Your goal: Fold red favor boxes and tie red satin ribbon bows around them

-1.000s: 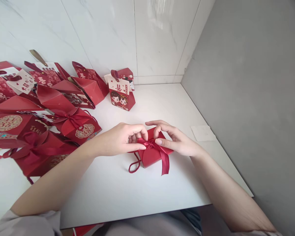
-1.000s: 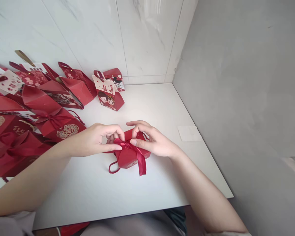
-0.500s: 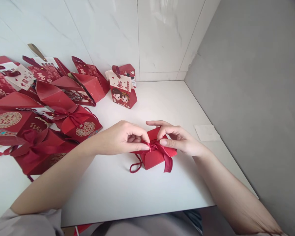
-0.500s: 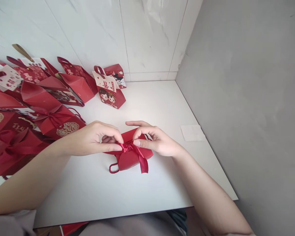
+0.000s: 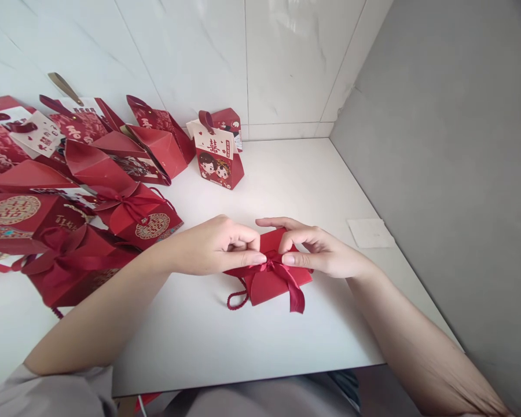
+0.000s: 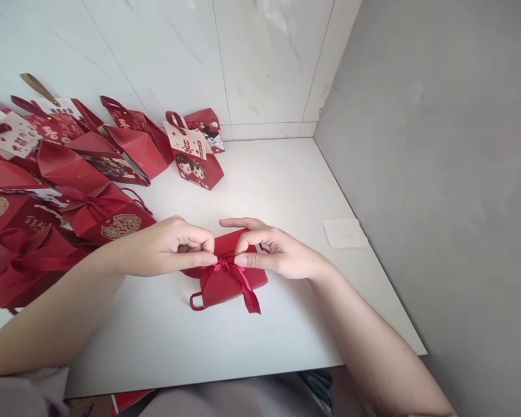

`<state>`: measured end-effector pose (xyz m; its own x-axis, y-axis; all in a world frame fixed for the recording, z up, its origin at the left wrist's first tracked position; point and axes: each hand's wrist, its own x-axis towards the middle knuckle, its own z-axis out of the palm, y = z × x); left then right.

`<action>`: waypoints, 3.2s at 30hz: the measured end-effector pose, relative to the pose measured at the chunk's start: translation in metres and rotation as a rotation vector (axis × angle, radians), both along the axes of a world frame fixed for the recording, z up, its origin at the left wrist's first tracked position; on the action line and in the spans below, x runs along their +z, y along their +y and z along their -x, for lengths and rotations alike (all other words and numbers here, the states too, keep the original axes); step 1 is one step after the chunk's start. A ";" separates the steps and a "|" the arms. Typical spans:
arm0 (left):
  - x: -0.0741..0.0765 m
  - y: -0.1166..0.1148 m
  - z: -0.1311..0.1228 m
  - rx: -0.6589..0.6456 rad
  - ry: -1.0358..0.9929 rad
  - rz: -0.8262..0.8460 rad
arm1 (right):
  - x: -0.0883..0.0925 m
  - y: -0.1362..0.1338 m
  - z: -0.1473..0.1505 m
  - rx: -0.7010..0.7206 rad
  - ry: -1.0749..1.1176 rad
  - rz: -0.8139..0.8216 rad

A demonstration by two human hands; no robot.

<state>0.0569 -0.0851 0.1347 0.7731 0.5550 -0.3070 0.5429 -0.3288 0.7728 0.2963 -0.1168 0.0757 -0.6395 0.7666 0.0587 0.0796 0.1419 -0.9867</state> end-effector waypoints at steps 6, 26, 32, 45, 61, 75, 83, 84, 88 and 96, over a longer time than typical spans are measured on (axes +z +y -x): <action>-0.003 0.003 0.001 -0.052 -0.014 0.009 | -0.001 0.000 0.000 0.008 -0.023 -0.034; 0.000 0.005 -0.003 0.004 0.037 -0.010 | -0.004 0.002 0.000 -0.016 0.041 0.024; 0.002 0.001 -0.004 0.069 0.075 -0.045 | -0.006 0.003 -0.002 -0.009 0.006 -0.022; 0.004 0.000 -0.002 0.056 0.215 -0.093 | -0.006 0.007 -0.009 -0.005 -0.057 -0.113; -0.006 0.019 0.005 0.059 0.112 0.263 | -0.010 0.009 -0.007 -0.063 0.030 0.001; -0.009 0.021 0.004 0.123 0.108 0.165 | -0.014 0.009 -0.004 -0.042 0.143 0.070; -0.017 0.027 0.005 0.110 0.037 0.230 | -0.019 0.014 -0.006 -0.048 0.178 0.075; -0.018 0.028 0.005 0.109 0.027 0.244 | -0.020 0.014 -0.007 -0.049 0.187 0.081; -0.024 0.035 0.009 0.090 -0.043 0.307 | -0.026 0.018 -0.010 -0.039 0.250 0.128; -0.069 0.053 0.018 0.090 -0.345 0.534 | -0.040 0.025 -0.012 0.000 0.316 0.123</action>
<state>0.0392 -0.0317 0.0657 0.8344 0.4618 -0.3008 0.2408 0.1854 0.9527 0.3087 -0.0921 0.0356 -0.6042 0.7804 0.1611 -0.2326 0.0207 -0.9724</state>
